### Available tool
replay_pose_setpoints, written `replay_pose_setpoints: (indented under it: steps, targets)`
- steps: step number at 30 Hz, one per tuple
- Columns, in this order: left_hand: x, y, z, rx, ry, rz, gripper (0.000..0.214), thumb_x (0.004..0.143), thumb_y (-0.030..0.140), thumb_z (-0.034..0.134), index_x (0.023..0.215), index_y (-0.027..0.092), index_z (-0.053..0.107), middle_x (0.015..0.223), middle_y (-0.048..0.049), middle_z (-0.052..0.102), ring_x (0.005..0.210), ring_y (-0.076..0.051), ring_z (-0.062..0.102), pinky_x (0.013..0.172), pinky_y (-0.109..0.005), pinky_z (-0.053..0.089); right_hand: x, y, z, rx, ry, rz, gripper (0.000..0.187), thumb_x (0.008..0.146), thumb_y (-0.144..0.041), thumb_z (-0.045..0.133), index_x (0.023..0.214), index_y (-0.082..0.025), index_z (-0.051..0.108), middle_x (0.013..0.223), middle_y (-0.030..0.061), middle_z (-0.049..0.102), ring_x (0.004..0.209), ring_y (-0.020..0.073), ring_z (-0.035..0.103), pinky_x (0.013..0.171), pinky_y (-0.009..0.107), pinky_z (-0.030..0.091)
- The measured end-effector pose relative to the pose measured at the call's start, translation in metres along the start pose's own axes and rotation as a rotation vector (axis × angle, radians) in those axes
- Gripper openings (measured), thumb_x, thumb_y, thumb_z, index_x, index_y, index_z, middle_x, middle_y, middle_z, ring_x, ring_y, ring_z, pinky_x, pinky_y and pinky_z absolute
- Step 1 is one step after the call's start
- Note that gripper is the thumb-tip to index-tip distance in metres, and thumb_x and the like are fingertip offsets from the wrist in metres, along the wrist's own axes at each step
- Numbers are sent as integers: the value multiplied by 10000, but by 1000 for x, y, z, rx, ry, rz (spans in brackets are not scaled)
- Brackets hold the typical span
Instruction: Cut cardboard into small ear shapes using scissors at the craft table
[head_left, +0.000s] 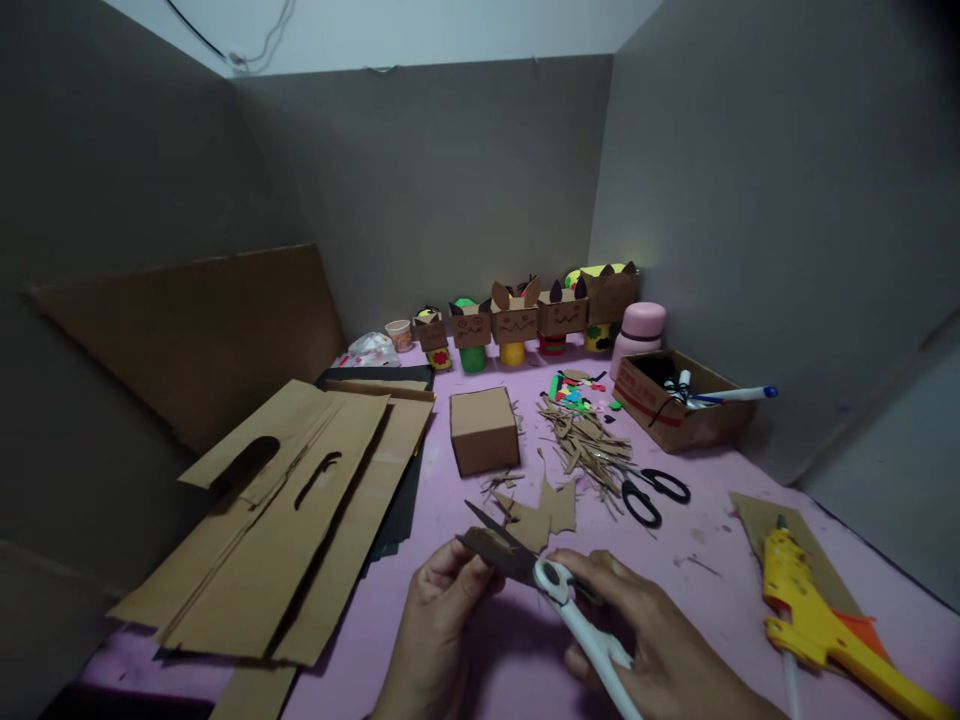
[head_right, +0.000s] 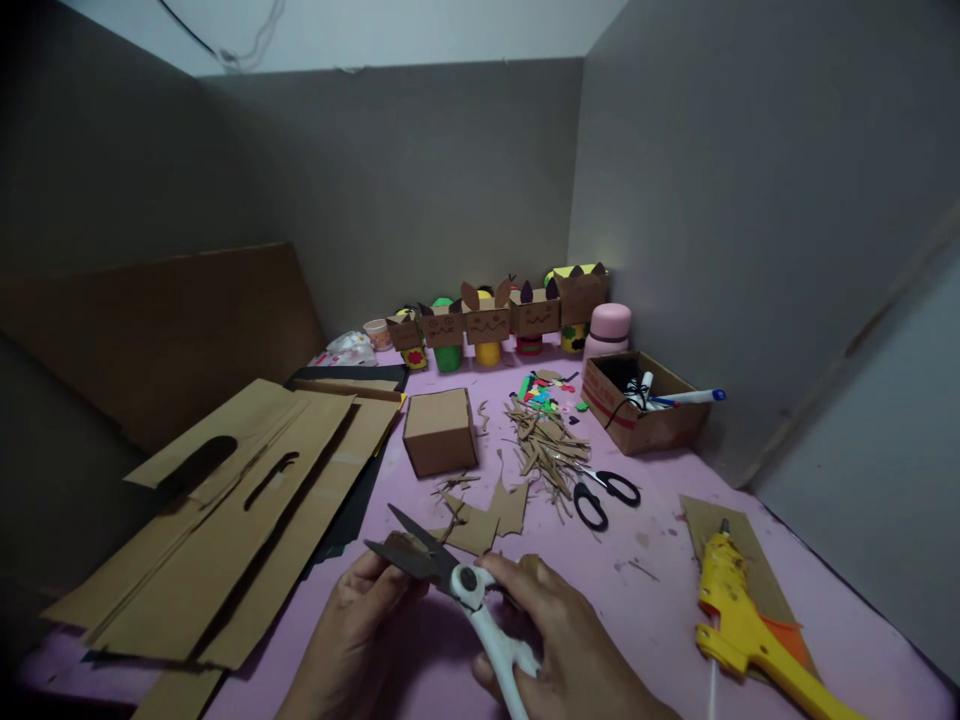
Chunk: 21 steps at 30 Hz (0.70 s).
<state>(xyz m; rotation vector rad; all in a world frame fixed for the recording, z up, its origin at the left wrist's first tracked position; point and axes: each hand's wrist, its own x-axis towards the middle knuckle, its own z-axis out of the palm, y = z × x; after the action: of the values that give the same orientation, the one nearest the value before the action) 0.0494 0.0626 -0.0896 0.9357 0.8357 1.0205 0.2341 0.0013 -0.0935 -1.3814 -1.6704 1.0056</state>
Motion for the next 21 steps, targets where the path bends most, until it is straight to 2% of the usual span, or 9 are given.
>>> replay_pose_setpoints:
  steps: [12,21]
  targets:
    - [-1,-4,2,-85,36,2,163,690,283,768,818,185,740,780,-23,713,731,-138,579,696,-220,437,-4,5,0,-2,46,-32,461,685,-165,639,1137,-248,613,833,35,596,748,205,563,674,342,458]
    - [0,-8,0,-81,-5,11,129,722,260,748,829,189,739,776,-17,714,729,-129,575,701,-217,431,-5,12,-1,-63,46,-45,468,686,-217,661,1152,-225,621,782,34,572,700,207,555,631,346,457]
